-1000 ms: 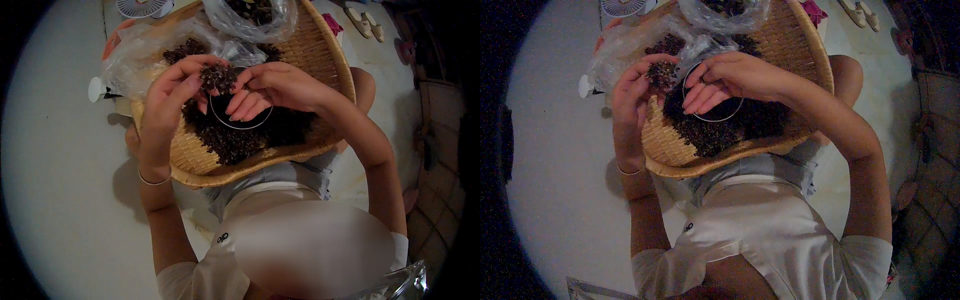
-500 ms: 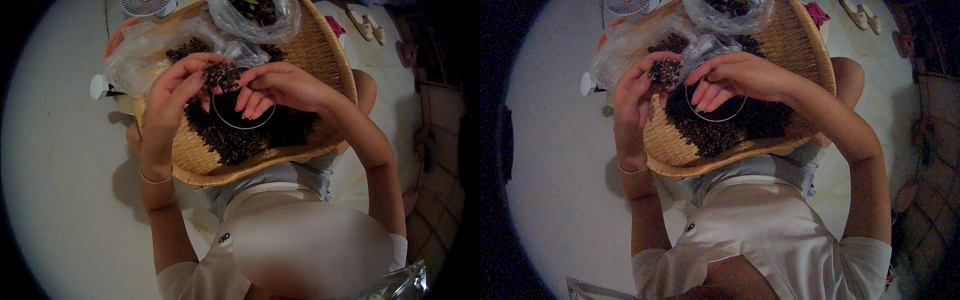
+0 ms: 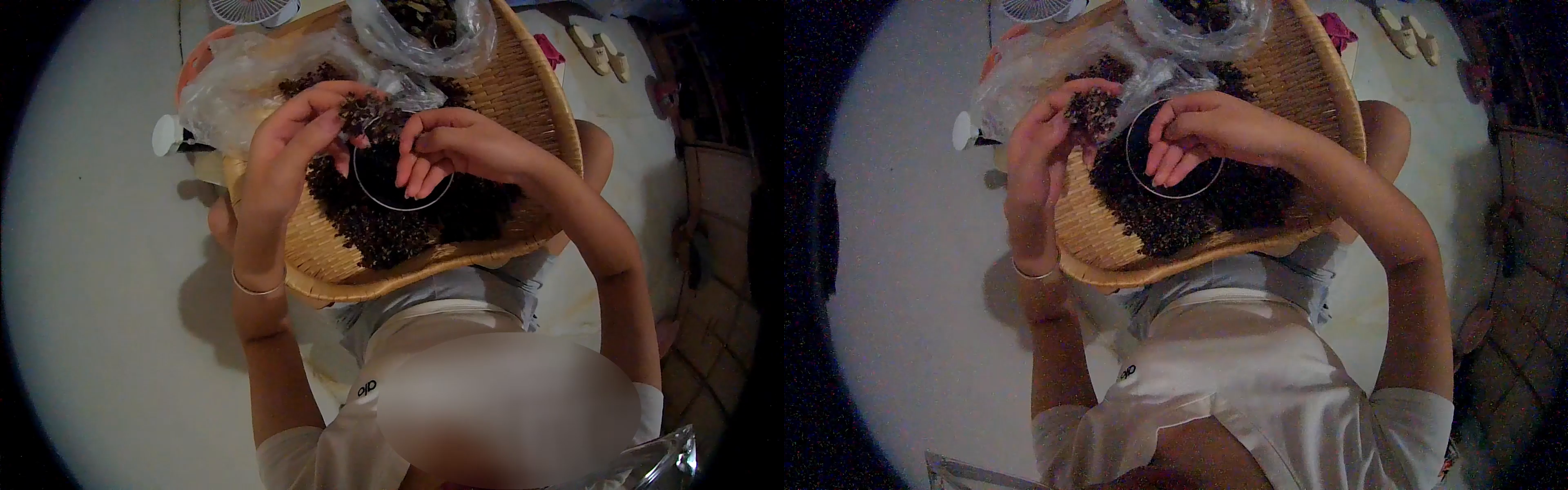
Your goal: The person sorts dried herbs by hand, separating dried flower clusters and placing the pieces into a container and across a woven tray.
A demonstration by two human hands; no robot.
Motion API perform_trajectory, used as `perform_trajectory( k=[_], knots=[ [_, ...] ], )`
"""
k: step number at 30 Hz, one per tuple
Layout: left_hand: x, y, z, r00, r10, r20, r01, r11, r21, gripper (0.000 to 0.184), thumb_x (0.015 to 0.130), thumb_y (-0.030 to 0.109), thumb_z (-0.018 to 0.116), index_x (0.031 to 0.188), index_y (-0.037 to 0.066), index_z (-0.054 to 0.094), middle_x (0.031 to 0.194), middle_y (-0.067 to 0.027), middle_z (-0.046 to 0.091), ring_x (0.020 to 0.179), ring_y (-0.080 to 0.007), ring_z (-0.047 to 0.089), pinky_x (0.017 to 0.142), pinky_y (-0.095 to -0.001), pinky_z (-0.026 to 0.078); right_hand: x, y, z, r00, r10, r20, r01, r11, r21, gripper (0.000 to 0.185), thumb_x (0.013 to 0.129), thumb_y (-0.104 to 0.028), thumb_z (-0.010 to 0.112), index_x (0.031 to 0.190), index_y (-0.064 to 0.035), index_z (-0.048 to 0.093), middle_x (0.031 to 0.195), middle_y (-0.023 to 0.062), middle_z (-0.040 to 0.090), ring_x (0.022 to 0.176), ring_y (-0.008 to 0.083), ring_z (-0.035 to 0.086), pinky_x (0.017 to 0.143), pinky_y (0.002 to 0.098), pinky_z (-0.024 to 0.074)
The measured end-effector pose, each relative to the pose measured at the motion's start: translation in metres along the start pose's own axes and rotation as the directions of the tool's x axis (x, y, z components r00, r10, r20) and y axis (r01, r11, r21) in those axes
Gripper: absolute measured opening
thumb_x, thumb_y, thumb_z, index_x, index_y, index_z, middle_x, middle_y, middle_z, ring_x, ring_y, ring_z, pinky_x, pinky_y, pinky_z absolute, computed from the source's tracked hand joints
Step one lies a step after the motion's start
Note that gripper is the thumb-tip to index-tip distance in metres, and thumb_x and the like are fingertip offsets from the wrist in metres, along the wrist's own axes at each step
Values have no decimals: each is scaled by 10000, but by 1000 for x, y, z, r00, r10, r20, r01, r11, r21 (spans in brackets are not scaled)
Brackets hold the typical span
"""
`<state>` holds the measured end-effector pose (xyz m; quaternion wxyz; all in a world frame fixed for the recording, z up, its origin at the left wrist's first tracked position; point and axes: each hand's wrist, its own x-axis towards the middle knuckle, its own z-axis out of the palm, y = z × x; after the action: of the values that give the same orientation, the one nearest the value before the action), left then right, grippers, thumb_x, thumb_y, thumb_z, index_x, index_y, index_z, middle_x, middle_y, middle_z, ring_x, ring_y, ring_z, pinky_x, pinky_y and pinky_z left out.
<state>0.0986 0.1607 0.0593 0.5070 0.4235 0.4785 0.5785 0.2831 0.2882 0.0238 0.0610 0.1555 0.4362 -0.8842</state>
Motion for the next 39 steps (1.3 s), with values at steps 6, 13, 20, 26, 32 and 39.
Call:
perform_trajectory(
  k=[6,13,20,26,32,39],
  knots=[
    [0,-2,-2,1000,21,-1,-21,999,29,327,873,216,453,1077,-29,527,1112,-126,554,776,-102,553,562,-201,437,1,0,-3,999,35,22,-35,999,-35,238,857,-63,398,1041,59,486,914,214,601,793,238,629,728,307,525],
    [0,0,-2,1000,14,-11,-14,1000,-19,299,883,161,447,1095,-36,521,1079,-98,573,767,-91,554,577,-203,449,-1,-3,-1,997,7,74,-6,1000,-18,364,872,-68,394,1224,28,394,947,221,599,814,239,629,751,308,519],
    [-2,0,-4,998,30,-52,-32,999,-41,296,886,154,435,1094,-40,518,1080,-115,575,763,-102,554,574,-207,448,-1,-5,2,991,10,130,-7,1000,-26,365,900,-106,387,1227,55,373,1072,253,548,972,279,584,848,350,483],
    [-4,6,-11,997,67,-47,-74,984,-161,306,884,137,414,1110,-49,503,1082,-127,575,776,-125,560,552,-229,455,-1,-8,1,987,-6,158,-22,984,175,404,924,-202,372,1177,111,393,1178,284,476,1104,342,499,924,398,431],
    [-12,9,-17,995,97,-33,-102,967,-233,313,879,132,420,1120,-52,498,990,-120,590,781,-136,567,544,-238,458,0,-11,8,988,22,155,-57,973,222,435,924,-237,359,1183,110,397,1196,290,461,1117,342,489,907,385,439],
    [-31,20,-21,992,59,-114,-75,988,-137,486,825,352,546,1092,-49,482,1075,-199,547,745,-147,575,491,-237,465,36,-35,17,997,-13,81,25,989,-145,382,920,-241,414,1134,72,461,1048,200,582,947,239,603,792,313,500]
  ],
)
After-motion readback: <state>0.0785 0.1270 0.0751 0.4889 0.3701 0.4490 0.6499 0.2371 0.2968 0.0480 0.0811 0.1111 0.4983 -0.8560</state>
